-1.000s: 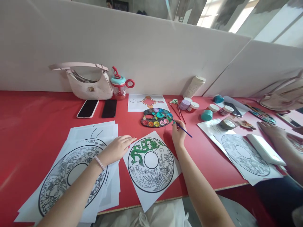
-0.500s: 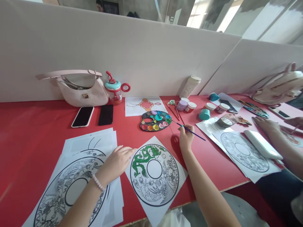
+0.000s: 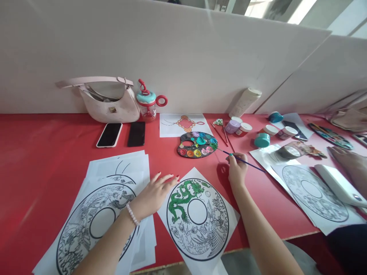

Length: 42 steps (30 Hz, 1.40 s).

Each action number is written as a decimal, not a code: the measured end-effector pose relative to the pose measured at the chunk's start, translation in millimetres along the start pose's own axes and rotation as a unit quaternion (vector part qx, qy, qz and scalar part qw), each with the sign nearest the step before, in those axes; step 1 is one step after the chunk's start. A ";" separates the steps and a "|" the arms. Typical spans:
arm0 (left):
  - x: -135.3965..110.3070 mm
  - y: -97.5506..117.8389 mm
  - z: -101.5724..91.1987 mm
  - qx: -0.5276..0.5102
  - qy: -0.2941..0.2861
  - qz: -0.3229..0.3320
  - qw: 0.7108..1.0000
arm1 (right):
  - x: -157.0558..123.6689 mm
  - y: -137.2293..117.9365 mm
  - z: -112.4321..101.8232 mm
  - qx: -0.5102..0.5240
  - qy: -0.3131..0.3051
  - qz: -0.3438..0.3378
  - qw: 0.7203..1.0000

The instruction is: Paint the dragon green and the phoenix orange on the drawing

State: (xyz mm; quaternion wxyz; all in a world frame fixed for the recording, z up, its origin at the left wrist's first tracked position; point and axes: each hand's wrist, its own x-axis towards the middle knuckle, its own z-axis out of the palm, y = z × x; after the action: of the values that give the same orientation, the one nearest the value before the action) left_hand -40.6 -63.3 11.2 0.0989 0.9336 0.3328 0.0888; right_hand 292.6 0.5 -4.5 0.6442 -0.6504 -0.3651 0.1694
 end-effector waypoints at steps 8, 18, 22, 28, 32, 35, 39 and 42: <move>3.1 8.0 -2.0 0.050 0.010 -0.045 0.998 | -1.3 1.1 3.6 0.017 -0.015 0.000 1.000; 7.9 16.1 -5.2 0.124 0.049 -0.150 0.980 | -5.1 -5.6 6.4 0.039 -0.024 0.005 0.999; 8.1 30.5 -8.5 0.158 0.008 -0.155 0.975 | -7.6 -7.3 7.6 0.046 -0.025 0.008 0.999; 8.8 48.4 -7.8 0.209 -0.037 -0.174 0.962 | -20.4 -11.7 10.0 0.048 -0.094 -0.046 0.993; 3.6 65.7 -1.6 0.209 -0.062 -0.209 0.953 | -31.4 -15.3 13.1 0.027 -0.136 -0.094 0.986; -4.7 86.4 2.7 0.204 -0.052 -0.221 0.952 | -37.5 -16.5 15.6 0.022 -0.161 -0.087 0.983; -12.4 93.0 -2.7 0.140 -0.028 -0.229 0.963 | -42.7 -14.2 21.0 0.028 -0.194 -0.065 0.979; -9.2 63.8 -11.8 0.097 0.013 -0.178 0.979 | -46.2 -12.7 27.1 0.035 -0.198 -0.072 0.977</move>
State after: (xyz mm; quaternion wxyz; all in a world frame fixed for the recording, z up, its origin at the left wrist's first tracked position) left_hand -11.8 -116.2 37.2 0.0176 0.8633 0.5020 0.0487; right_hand 239.4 -13.4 -6.8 0.5920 -0.5529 -0.5253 0.2604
